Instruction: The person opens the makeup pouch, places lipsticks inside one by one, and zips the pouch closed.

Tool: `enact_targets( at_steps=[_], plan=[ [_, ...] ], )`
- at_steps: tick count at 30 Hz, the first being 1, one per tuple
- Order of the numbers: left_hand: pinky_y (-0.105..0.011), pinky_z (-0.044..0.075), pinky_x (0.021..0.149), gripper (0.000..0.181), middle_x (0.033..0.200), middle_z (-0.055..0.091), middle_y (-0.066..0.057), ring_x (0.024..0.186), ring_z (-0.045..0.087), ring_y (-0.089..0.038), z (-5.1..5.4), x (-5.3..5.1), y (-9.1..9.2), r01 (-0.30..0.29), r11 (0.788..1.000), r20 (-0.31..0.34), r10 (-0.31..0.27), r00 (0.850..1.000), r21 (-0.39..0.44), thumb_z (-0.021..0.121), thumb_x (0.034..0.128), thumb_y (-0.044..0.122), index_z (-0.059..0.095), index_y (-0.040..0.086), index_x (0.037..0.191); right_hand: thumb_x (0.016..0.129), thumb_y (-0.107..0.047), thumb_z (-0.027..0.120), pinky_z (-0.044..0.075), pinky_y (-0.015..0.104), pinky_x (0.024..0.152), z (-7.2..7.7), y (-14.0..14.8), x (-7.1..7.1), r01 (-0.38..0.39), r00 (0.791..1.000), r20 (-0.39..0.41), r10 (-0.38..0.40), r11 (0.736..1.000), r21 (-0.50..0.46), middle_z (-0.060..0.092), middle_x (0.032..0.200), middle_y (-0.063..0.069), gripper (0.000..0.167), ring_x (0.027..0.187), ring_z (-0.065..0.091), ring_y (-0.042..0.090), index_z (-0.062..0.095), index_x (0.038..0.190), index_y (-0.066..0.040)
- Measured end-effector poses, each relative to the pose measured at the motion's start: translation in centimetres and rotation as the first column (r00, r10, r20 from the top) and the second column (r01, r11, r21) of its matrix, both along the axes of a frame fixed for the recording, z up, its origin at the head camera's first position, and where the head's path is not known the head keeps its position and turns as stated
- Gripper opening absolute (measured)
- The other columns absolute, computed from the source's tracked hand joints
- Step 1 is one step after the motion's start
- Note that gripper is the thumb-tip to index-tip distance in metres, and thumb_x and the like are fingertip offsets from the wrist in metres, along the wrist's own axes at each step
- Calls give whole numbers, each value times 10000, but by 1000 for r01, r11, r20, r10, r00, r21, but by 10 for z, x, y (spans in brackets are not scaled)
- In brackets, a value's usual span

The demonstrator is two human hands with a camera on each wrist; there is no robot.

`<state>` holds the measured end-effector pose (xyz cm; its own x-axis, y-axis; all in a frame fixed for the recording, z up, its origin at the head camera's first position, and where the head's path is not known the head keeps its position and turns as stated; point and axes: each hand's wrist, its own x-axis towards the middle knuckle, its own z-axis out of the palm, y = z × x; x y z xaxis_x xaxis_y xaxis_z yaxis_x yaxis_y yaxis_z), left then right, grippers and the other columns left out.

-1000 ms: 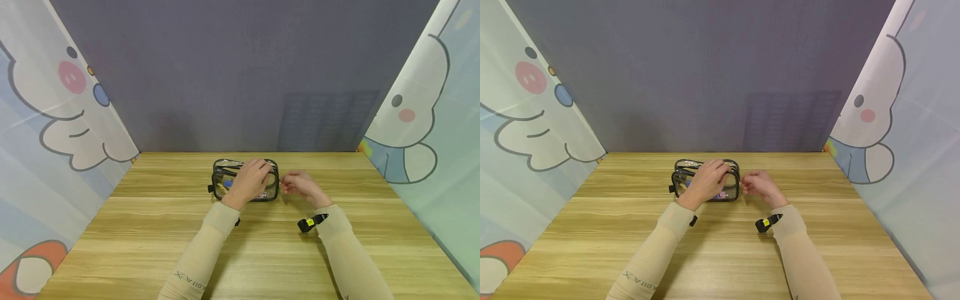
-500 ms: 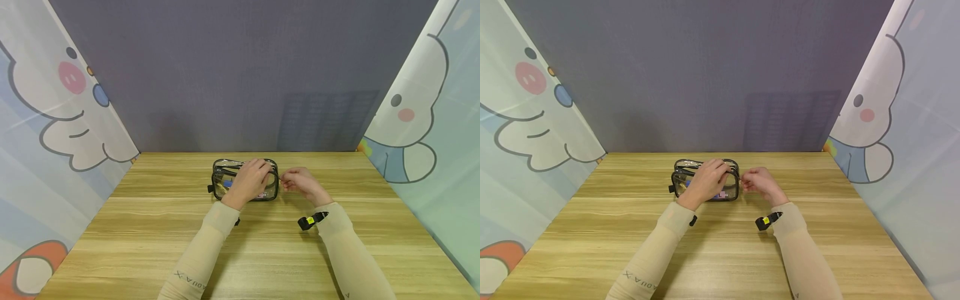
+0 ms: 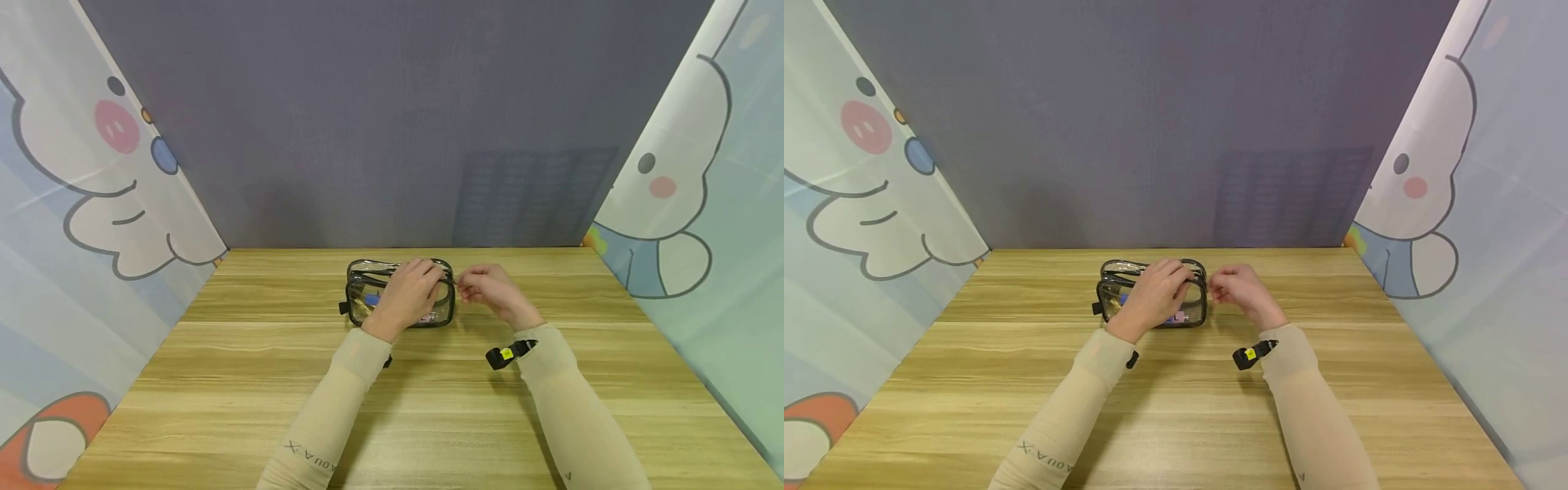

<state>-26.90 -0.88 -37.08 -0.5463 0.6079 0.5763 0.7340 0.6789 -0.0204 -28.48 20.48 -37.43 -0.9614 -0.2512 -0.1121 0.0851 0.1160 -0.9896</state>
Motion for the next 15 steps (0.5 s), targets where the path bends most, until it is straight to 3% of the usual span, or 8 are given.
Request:
enact_targets(
  at_steps=[15],
  plan=[
    [-375, 524, 865, 77, 1023, 669, -33, 963, 626, -216, -1, -1, 0, -8, 1000, 9, 8, 1000, -9, 680, 971, 100, 689, 109, 1047, 991, -54, 557, 581, 302, 722, 9, -2, 0, -16, 1000, -20, 17, 999, 33, 642, 922, 125, 308, 754, 620, 166, 586, 1189, 181]
  ],
)
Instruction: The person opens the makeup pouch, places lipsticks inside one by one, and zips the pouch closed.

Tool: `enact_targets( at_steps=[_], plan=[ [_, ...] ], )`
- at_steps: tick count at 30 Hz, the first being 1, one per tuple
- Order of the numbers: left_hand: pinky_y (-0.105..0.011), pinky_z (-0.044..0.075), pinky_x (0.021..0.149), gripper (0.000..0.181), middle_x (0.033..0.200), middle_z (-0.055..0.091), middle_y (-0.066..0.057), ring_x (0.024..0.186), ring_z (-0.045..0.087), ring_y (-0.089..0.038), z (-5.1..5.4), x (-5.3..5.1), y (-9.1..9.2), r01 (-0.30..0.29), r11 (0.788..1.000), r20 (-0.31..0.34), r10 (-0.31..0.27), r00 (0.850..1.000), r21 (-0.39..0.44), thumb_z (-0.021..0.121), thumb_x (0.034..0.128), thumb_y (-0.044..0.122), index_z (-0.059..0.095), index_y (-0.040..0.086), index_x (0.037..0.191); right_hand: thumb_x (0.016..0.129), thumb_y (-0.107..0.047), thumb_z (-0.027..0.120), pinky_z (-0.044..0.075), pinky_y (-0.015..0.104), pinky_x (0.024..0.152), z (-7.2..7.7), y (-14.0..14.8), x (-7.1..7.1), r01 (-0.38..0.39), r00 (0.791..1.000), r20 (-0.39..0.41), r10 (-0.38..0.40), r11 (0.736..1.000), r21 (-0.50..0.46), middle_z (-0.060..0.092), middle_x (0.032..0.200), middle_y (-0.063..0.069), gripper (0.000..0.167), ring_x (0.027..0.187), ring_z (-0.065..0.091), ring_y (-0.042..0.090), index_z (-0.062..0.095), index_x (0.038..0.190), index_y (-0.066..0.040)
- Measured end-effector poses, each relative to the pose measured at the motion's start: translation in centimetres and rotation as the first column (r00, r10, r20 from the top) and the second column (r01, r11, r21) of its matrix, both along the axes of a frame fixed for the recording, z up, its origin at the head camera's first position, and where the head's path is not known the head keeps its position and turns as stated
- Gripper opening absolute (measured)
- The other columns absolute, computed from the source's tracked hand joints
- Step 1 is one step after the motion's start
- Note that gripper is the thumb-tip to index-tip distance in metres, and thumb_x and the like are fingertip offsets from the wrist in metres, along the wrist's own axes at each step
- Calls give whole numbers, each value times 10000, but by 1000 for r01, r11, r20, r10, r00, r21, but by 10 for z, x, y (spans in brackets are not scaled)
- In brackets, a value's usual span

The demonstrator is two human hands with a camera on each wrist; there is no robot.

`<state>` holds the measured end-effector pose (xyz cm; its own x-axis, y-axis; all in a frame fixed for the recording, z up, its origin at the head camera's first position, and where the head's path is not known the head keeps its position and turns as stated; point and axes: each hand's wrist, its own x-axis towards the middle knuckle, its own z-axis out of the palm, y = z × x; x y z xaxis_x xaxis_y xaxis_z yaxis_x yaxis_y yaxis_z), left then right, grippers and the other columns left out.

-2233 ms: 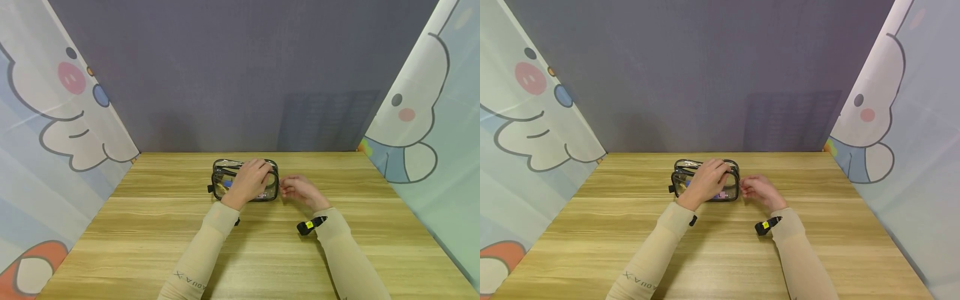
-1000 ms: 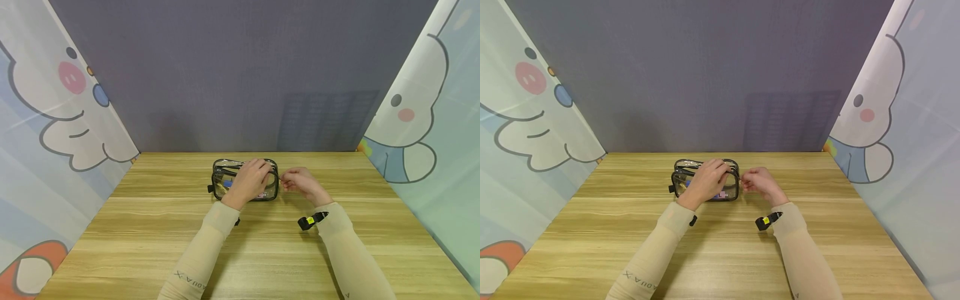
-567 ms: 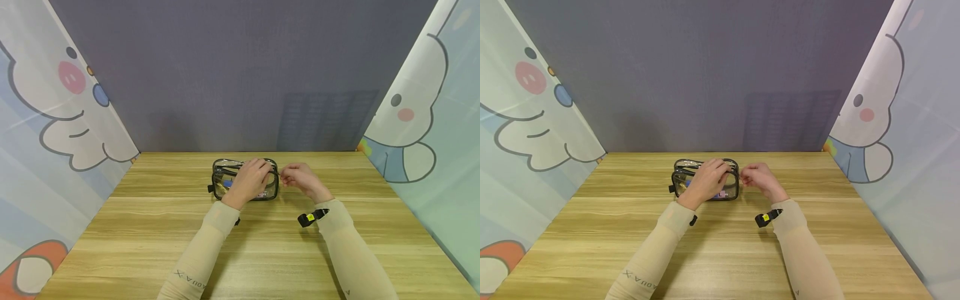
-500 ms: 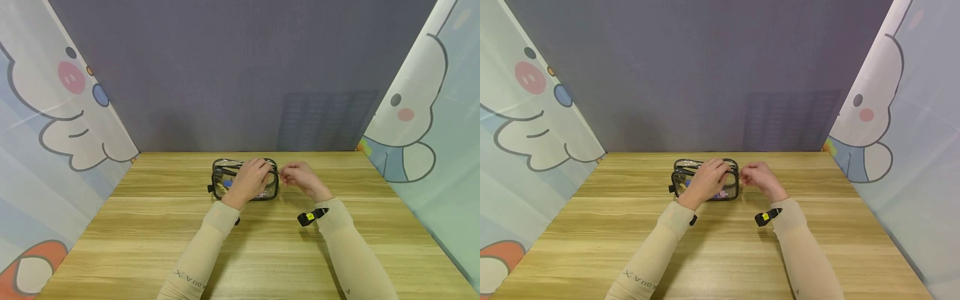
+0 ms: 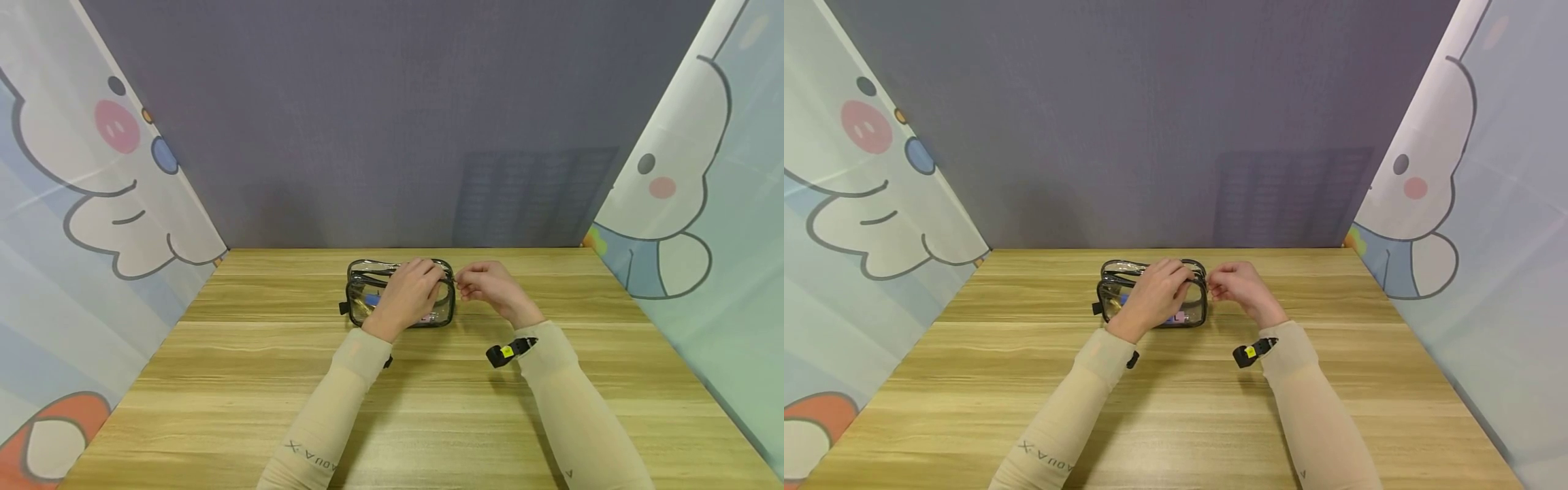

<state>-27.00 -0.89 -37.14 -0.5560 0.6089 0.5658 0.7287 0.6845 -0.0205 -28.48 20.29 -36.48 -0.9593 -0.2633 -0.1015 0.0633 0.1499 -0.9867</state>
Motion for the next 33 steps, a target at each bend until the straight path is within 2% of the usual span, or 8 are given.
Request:
enact_targets(
  at_steps=[6, 11, 19, 25, 33],
  plan=[
    [-368, 522, 878, 79, 1037, 670, -26, 978, 626, -210, 0, 0, 0, -4, 1000, 1, 4, 1000, -4, 671, 980, 114, 692, 115, 1057, 989, -52, 557, 587, 327, 728, 5, -3, -1, 0, 999, -33, 0, 1000, 17, 636, 911, 132, 270, 746, 619, 180, 608, 1145, 162],
    [-368, 522, 880, 84, 1042, 671, -29, 982, 625, -212, 1, 1, 0, -6, 1000, 3, 6, 1000, -2, 673, 979, 115, 693, 111, 1061, 1003, -78, 560, 584, 321, 722, 9, -6, -2, 6, 1000, -19, -6, 1000, 27, 631, 926, 110, 264, 791, 623, 222, 622, 1161, 124],
    [-371, 524, 865, 94, 1032, 673, -33, 980, 626, -216, 0, 1, -1, 5, 1000, 10, -5, 1000, 14, 701, 960, 94, 689, 105, 1052, 1011, -97, 562, 586, 321, 752, 8, -5, -4, 1, 1000, -13, -1, 999, 38, 626, 934, 96, 314, 810, 627, 211, 595, 1213, 141],
    [-364, 527, 820, 104, 1023, 675, -37, 950, 630, -210, 2, 1, -8, -9, 1000, 8, 9, 1000, 20, 696, 970, 120, 695, 92, 1070, 1009, -90, 568, 588, 347, 782, 9, -5, -4, -6, 1000, -10, 6, 1000, 28, 629, 951, 119, 323, 801, 626, 194, 585, 1219, 155],
    [-358, 533, 787, 70, 989, 680, -41, 917, 633, -210, 1, 1, -19, 4, 999, -11, -4, 1000, 36, 715, 949, 101, 713, 85, 1018, 1006, -78, 564, 589, 349, 785, 9, -5, -5, -2, 1000, -8, 2, 1000, 22, 627, 934, 111, 317, 771, 617, 168, 584, 1209, 164]
  ],
)
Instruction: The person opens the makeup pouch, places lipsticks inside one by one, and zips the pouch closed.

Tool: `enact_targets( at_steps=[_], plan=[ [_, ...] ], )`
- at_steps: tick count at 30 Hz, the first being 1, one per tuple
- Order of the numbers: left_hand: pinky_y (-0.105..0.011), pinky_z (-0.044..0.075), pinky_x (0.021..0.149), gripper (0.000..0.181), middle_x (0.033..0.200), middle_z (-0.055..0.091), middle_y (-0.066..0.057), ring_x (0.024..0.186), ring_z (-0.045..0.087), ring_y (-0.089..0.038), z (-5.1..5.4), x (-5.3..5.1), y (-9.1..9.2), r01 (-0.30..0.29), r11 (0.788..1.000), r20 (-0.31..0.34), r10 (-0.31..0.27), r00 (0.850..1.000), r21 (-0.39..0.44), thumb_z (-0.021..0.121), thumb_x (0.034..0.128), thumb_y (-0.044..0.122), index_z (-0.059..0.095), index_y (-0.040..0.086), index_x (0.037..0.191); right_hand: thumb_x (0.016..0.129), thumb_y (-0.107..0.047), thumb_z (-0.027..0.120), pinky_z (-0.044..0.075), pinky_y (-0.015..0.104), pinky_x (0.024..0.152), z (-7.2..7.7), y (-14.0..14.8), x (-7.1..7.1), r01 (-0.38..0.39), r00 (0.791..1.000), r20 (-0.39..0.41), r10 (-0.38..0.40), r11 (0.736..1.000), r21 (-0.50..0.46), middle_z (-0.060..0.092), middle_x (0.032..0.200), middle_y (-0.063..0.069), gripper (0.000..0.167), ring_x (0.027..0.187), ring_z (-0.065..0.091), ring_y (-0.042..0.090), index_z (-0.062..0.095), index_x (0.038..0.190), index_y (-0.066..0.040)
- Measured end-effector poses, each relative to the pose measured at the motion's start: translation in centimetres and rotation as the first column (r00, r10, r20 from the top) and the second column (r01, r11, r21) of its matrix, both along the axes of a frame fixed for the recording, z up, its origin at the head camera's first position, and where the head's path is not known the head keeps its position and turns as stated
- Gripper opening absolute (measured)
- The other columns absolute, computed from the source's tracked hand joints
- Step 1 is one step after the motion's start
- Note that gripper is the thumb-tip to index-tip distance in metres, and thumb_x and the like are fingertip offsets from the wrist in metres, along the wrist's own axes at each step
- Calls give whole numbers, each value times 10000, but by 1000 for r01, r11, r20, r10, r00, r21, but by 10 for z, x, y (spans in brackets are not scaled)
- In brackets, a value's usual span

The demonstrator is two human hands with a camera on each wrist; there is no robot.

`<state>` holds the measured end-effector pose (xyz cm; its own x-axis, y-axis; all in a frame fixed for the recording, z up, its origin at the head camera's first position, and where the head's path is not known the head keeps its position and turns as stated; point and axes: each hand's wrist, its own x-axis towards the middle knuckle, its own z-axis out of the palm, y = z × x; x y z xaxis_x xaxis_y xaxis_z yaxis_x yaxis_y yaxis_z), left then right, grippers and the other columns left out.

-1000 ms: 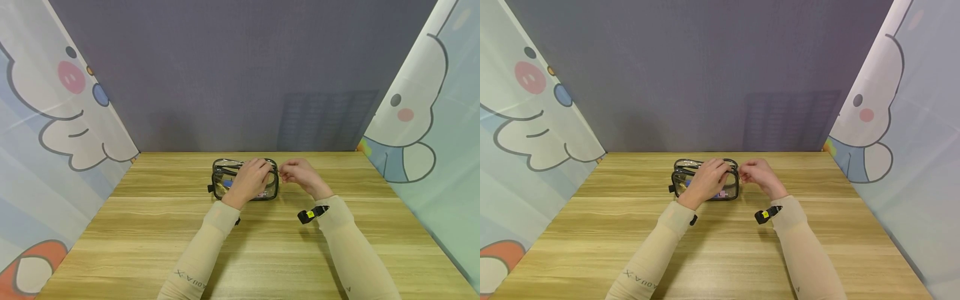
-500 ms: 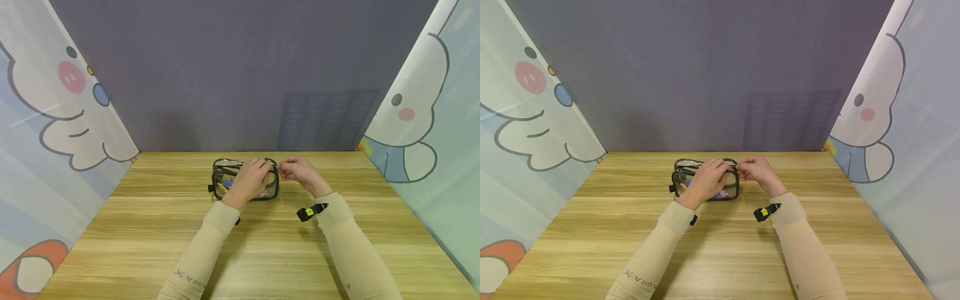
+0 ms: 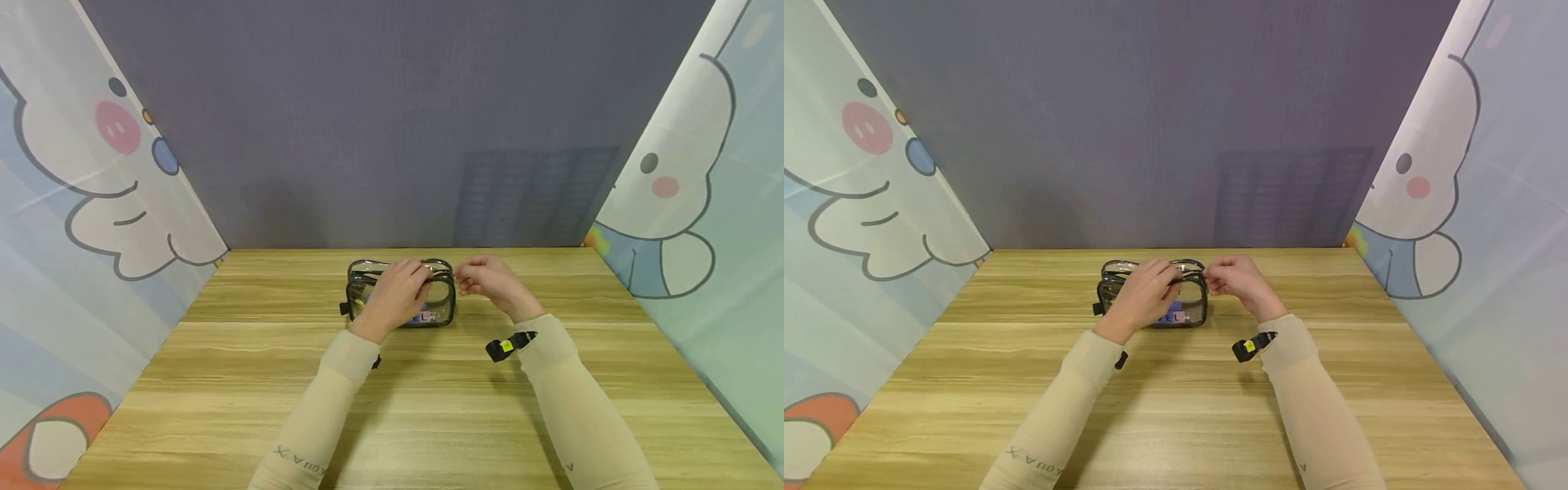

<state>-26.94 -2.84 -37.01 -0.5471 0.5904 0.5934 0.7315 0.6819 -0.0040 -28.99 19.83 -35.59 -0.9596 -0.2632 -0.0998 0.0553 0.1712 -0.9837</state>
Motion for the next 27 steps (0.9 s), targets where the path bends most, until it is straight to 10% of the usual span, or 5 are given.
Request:
enact_targets(
  at_steps=[27],
  plan=[
    [-359, 538, 765, 91, 1004, 686, -56, 898, 637, -225, -3, 1, -7, -18, 999, -64, 16, 998, -34, 688, 964, 88, 724, 76, 1047, 969, -79, 595, 593, 331, 730, 10, -7, -4, 17, 1000, 13, -18, 996, 87, 635, 891, 126, 304, 706, 607, 151, 619, 1157, 158]
  ],
)
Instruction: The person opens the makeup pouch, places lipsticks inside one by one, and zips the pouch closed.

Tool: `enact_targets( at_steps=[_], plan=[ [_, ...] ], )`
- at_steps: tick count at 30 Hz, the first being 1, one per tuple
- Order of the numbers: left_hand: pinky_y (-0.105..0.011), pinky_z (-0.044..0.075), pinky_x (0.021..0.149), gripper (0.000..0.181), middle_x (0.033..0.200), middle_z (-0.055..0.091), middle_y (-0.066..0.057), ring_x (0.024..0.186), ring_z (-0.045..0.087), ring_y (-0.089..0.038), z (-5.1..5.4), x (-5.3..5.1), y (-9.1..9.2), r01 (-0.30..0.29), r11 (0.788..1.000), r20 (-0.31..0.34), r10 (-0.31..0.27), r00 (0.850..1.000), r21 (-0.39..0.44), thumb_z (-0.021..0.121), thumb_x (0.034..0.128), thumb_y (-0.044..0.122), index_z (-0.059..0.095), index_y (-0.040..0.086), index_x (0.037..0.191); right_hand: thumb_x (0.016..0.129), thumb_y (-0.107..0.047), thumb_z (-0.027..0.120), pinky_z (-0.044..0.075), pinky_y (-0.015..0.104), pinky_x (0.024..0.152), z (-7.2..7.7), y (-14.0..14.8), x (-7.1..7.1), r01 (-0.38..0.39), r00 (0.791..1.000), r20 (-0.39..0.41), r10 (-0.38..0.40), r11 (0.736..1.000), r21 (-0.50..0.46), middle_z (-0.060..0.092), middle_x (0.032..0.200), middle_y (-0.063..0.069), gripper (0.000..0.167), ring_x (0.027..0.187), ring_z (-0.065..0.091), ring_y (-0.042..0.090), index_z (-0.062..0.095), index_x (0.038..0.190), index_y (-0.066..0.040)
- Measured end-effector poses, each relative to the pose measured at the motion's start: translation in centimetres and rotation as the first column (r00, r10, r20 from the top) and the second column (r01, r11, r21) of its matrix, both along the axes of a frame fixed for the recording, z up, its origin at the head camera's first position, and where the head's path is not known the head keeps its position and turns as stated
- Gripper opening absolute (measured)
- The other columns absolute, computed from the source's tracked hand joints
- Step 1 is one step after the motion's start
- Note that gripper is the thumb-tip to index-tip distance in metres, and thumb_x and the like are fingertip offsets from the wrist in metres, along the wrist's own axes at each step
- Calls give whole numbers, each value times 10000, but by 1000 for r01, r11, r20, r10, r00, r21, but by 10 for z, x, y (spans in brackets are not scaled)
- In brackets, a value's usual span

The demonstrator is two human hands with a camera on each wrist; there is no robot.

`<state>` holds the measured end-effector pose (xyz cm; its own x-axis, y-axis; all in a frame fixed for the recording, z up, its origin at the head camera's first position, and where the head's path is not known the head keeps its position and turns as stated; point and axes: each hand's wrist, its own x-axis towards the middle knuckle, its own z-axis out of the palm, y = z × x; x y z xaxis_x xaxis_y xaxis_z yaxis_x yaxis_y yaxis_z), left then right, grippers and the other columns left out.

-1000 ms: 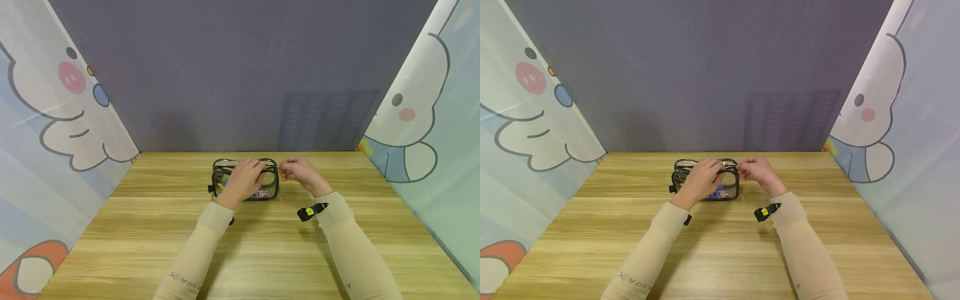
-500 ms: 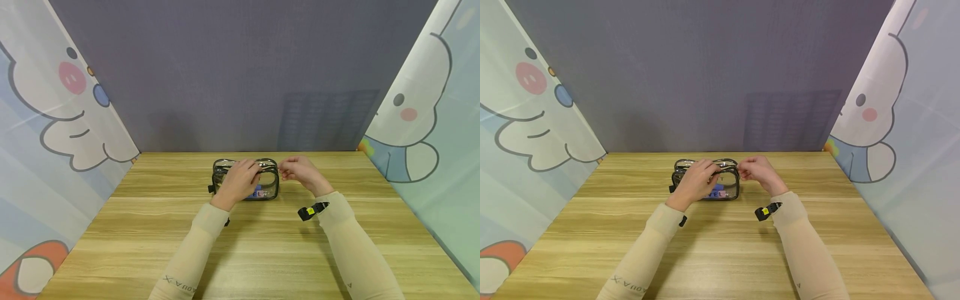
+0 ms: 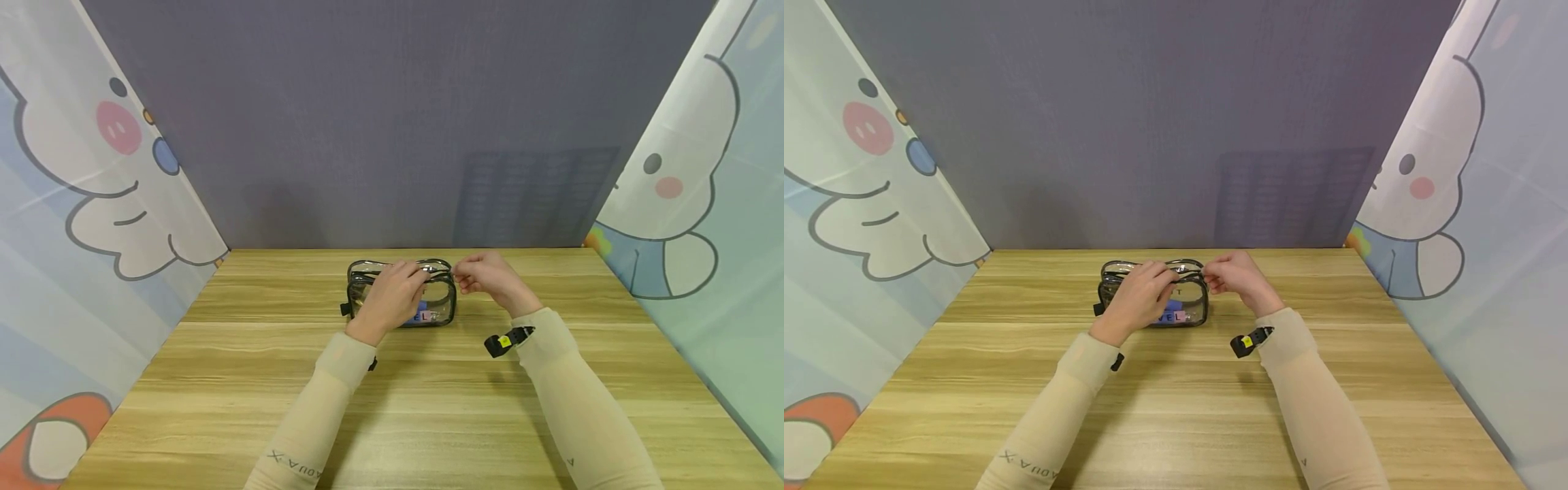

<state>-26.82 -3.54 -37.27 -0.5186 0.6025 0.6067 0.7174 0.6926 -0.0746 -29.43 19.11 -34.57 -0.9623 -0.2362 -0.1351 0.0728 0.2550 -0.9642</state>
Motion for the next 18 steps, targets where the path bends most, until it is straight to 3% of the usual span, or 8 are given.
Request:
enact_targets(
  at_steps=[9, 18],
  plan=[
    [-363, 543, 800, 127, 1026, 689, -60, 931, 641, -230, 0, -2, 1, 12, 1000, 9, -12, 1000, -4, 675, 971, 80, 728, 71, 1086, 964, -85, 611, 588, 324, 704, 6, -3, 2, -7, 1000, -17, 7, 1000, 5, 637, 861, 112, 261, 697, 604, 164, 648, 1094, 137],
    [-353, 527, 739, 80, 981, 673, -52, 873, 618, -218, 0, -2, 2, 22, 1000, 15, -22, 1000, 5, 680, 970, 72, 722, 83, 1037, 970, -116, 623, 570, 309, 662, 16, -12, 2, -29, 999, -29, 31, 995, 93, 657, 821, 83, 247, 668, 606, 160, 702, 1072, 95]
  ],
)
